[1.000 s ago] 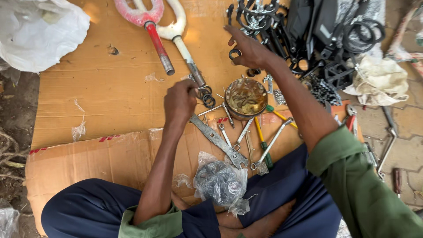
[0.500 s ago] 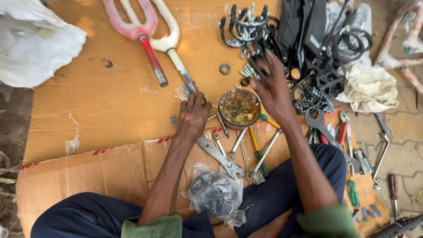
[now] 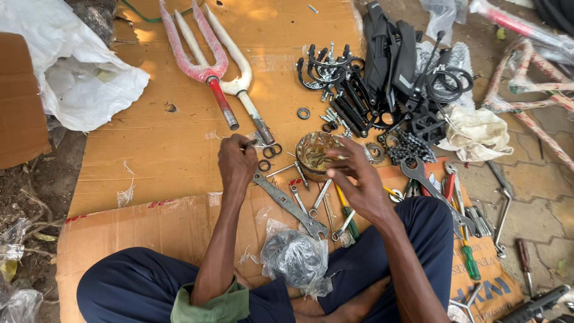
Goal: The person disassembles a bicycle fork, removes seals and bearings, and applies grease to the components. They then reassemble the fork with the greased parts and repeat the process for a second fork.
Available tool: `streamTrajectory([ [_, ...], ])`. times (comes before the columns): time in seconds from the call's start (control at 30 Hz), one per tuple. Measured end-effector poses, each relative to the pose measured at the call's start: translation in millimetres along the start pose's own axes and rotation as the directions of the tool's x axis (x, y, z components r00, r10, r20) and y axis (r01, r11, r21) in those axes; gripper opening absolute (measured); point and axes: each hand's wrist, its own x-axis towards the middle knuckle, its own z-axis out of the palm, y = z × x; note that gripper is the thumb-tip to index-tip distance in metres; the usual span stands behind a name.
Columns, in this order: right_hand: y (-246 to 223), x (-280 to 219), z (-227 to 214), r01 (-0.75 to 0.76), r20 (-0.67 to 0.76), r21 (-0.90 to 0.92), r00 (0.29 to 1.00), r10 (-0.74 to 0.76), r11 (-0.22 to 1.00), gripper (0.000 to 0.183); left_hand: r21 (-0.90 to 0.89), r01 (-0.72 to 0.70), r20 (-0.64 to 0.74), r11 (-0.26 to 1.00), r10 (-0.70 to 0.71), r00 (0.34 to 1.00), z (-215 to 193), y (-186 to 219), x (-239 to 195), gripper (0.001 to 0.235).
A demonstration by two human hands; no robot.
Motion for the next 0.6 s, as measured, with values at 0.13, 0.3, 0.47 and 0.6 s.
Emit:
streamTrajectory([
  [0.13, -26, 8, 14, 0.104, 0.024, 0.006, 0.994, -0.104, 0.995, 0.071, -0.074, 0.206, 0.150, 0.976, -0.194, 0.970, -23, 20, 1, 0.025],
  [0.3, -49, 19, 28, 0.190, -0.070, 0.200, 0.981, -0.180, 0.961, 0.075, -0.657, 0.554, 0.419, 0.511, -0.364, 0.832, -40, 64, -1, 0.035],
  [0.47, -64, 30, 32, 0.317, -0.221, 0.310, 0.941, -0.256, 0.896, 0.087, -0.861, 0.431, 0.452, 0.272, 0.016, 0.892, -64, 110, -16, 0.039],
  [0.6, -75, 32, 35, 0.404, -0.266, 0.368, 0.909, -0.321, 0.838, 0.102, -0.814, 0.492, 0.537, 0.309, 0.075, 0.841, -93, 134, -29, 0.038],
])
